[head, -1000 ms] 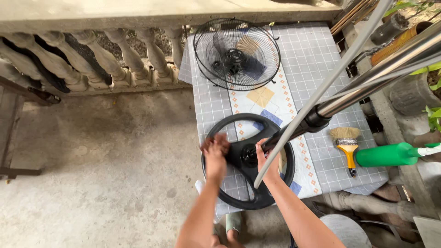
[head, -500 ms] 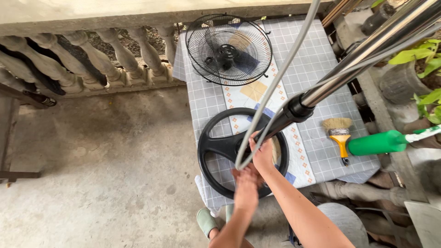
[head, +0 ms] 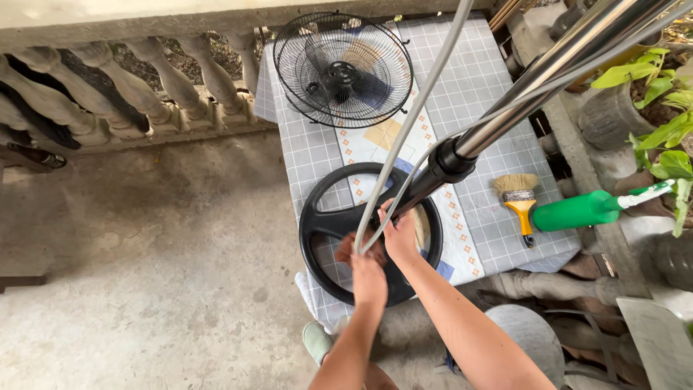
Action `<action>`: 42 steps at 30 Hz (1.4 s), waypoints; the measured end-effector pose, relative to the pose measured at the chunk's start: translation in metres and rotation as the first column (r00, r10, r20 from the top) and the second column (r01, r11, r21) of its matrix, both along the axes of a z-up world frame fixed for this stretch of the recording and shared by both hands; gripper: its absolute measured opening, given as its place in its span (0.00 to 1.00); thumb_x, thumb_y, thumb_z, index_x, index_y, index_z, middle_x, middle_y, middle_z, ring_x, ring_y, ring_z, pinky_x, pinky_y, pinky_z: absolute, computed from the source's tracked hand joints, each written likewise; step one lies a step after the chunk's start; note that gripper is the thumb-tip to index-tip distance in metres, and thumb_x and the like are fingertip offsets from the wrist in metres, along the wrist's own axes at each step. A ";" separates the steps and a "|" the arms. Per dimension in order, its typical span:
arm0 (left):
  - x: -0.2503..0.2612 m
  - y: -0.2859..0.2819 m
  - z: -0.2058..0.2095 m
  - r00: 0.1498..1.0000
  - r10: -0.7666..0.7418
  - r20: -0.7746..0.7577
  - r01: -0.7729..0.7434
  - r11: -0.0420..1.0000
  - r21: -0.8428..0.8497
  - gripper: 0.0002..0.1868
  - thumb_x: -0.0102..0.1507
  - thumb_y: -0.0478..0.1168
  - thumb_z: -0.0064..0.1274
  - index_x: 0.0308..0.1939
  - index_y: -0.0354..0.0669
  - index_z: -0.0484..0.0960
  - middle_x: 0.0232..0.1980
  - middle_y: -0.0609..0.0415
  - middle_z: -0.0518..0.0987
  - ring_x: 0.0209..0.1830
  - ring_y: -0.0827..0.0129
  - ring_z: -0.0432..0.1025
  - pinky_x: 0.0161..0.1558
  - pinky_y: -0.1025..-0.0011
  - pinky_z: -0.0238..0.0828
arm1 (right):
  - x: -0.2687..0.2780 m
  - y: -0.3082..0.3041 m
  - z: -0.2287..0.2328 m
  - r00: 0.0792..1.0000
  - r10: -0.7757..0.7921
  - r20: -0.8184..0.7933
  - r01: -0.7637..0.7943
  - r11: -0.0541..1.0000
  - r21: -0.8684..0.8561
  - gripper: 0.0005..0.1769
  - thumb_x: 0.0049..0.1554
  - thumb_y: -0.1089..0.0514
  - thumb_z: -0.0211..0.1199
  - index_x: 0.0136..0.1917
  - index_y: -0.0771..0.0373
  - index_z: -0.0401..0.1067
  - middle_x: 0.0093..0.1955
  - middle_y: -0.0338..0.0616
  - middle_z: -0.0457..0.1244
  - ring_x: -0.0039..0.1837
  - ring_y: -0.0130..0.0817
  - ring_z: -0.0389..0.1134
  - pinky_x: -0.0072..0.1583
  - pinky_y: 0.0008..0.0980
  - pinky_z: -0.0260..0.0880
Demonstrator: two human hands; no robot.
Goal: The person cleans a standing electric fan on a tiled table using a spray bottle, a brush, and a cloth. They wipe the fan base and pole, then reattach the front grille to the motor housing.
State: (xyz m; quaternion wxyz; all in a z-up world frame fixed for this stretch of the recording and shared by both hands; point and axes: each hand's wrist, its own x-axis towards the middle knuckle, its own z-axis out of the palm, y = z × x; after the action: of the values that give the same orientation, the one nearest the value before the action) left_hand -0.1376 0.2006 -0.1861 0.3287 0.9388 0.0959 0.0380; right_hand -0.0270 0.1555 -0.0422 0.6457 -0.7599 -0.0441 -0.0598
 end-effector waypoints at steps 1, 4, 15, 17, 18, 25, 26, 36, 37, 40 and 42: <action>-0.011 -0.015 -0.001 0.992 -0.128 -0.020 0.129 0.990 0.065 0.29 0.67 0.33 0.39 0.73 0.25 0.61 0.80 0.34 0.54 0.82 0.41 0.43 0.79 0.49 0.41 | -0.001 0.001 0.001 1.000 -0.006 0.006 0.006 1.000 -0.009 0.07 0.61 0.65 0.63 0.51 0.62 0.67 0.47 0.36 0.63 0.50 0.24 0.63 0.54 0.26 0.65; -0.031 -0.036 0.013 0.921 -0.387 -0.051 0.390 0.917 0.085 0.30 0.62 0.33 0.43 0.69 0.29 0.64 0.77 0.37 0.57 0.80 0.43 0.46 0.75 0.47 0.41 | 0.004 0.001 0.008 1.000 -0.016 0.003 0.016 0.999 -0.045 0.09 0.60 0.66 0.64 0.53 0.62 0.67 0.48 0.37 0.63 0.52 0.25 0.63 0.55 0.27 0.65; -0.063 0.114 0.103 0.995 0.078 0.059 -0.015 0.720 -0.693 0.19 0.69 0.35 0.39 0.59 0.35 0.79 0.70 0.45 0.76 0.69 0.55 0.71 0.66 0.67 0.66 | -0.020 -0.050 -0.051 0.919 -0.065 -0.388 -0.157 0.845 -0.512 0.40 0.47 0.53 0.74 0.71 0.61 0.65 0.73 0.51 0.58 0.71 0.44 0.65 0.70 0.38 0.67; -0.077 0.138 0.100 0.991 0.077 0.107 0.005 0.791 -0.612 0.18 0.71 0.35 0.39 0.58 0.35 0.82 0.69 0.44 0.78 0.70 0.53 0.70 0.66 0.65 0.64 | -0.022 -0.044 -0.064 0.940 -0.097 -0.327 -0.142 0.760 -0.634 0.45 0.44 0.48 0.78 0.71 0.62 0.65 0.73 0.53 0.57 0.73 0.49 0.60 0.71 0.42 0.63; -0.082 0.143 0.096 0.995 0.096 0.036 -0.046 0.735 -0.677 0.18 0.71 0.36 0.38 0.61 0.36 0.79 0.68 0.44 0.78 0.69 0.55 0.71 0.66 0.66 0.64 | -0.020 -0.042 -0.066 0.949 -0.111 -0.296 -0.132 0.711 -0.691 0.48 0.42 0.45 0.80 0.70 0.63 0.65 0.73 0.54 0.56 0.74 0.51 0.58 0.71 0.44 0.61; -0.096 0.192 0.079 0.932 0.128 -0.340 -0.315 0.751 -0.581 0.22 0.70 0.39 0.41 0.68 0.45 0.73 0.63 0.45 0.80 0.66 0.58 0.74 0.65 0.68 0.68 | -0.013 -0.004 -0.029 0.936 -0.278 -0.215 0.029 0.670 -0.741 0.41 0.38 0.39 0.81 0.58 0.64 0.72 0.63 0.54 0.64 0.67 0.54 0.64 0.68 0.48 0.64; -0.092 0.197 0.081 0.927 0.114 -0.356 -0.318 0.741 -0.592 0.21 0.70 0.40 0.42 0.68 0.45 0.72 0.64 0.45 0.80 0.66 0.58 0.74 0.65 0.67 0.68 | -0.012 0.001 -0.019 0.934 -0.292 -0.206 0.051 0.680 -0.732 0.39 0.38 0.40 0.82 0.55 0.64 0.73 0.62 0.54 0.64 0.66 0.53 0.65 0.67 0.48 0.65; 0.037 0.163 0.076 0.889 -0.454 -0.053 0.444 0.885 -0.140 0.28 0.66 0.41 0.50 0.71 0.42 0.68 0.80 0.47 0.55 0.81 0.51 0.45 0.74 0.50 0.44 | -0.023 0.010 0.078 0.927 -0.375 -0.020 0.281 0.728 -0.625 0.28 0.44 0.48 0.78 0.48 0.69 0.71 0.52 0.52 0.63 0.51 0.48 0.67 0.53 0.44 0.69; 0.049 0.156 0.072 0.875 -0.478 -0.072 0.471 0.877 -0.091 0.29 0.65 0.41 0.50 0.71 0.42 0.68 0.81 0.47 0.54 0.81 0.52 0.45 0.74 0.49 0.43 | -0.021 0.010 0.082 0.930 -0.365 -0.038 0.262 0.733 -0.628 0.27 0.44 0.48 0.77 0.49 0.68 0.72 0.50 0.51 0.63 0.50 0.47 0.67 0.52 0.43 0.68; 0.082 0.144 0.063 0.836 -0.546 -0.042 0.547 0.837 -0.008 0.29 0.62 0.39 0.52 0.69 0.44 0.69 0.79 0.48 0.58 0.81 0.54 0.47 0.75 0.47 0.41 | -0.019 0.014 0.088 0.943 -0.329 -0.050 0.235 0.764 -0.601 0.25 0.45 0.50 0.76 0.49 0.67 0.74 0.47 0.48 0.64 0.47 0.43 0.66 0.49 0.41 0.68; 0.113 0.138 0.060 0.793 -0.610 -0.005 0.609 0.792 0.038 0.27 0.61 0.37 0.51 0.66 0.46 0.71 0.77 0.48 0.62 0.81 0.54 0.50 0.76 0.46 0.41 | -0.020 0.012 0.089 0.950 -0.313 -0.008 0.261 0.805 -0.532 0.24 0.44 0.51 0.75 0.50 0.66 0.74 0.47 0.47 0.64 0.46 0.42 0.66 0.48 0.39 0.68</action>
State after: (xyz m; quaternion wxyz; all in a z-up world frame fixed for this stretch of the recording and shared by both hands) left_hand -0.0247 0.3383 -0.1264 0.3061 0.9255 -0.2133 -0.0648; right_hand -0.0465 0.1678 0.0463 0.3984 -0.9069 0.0875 -0.1060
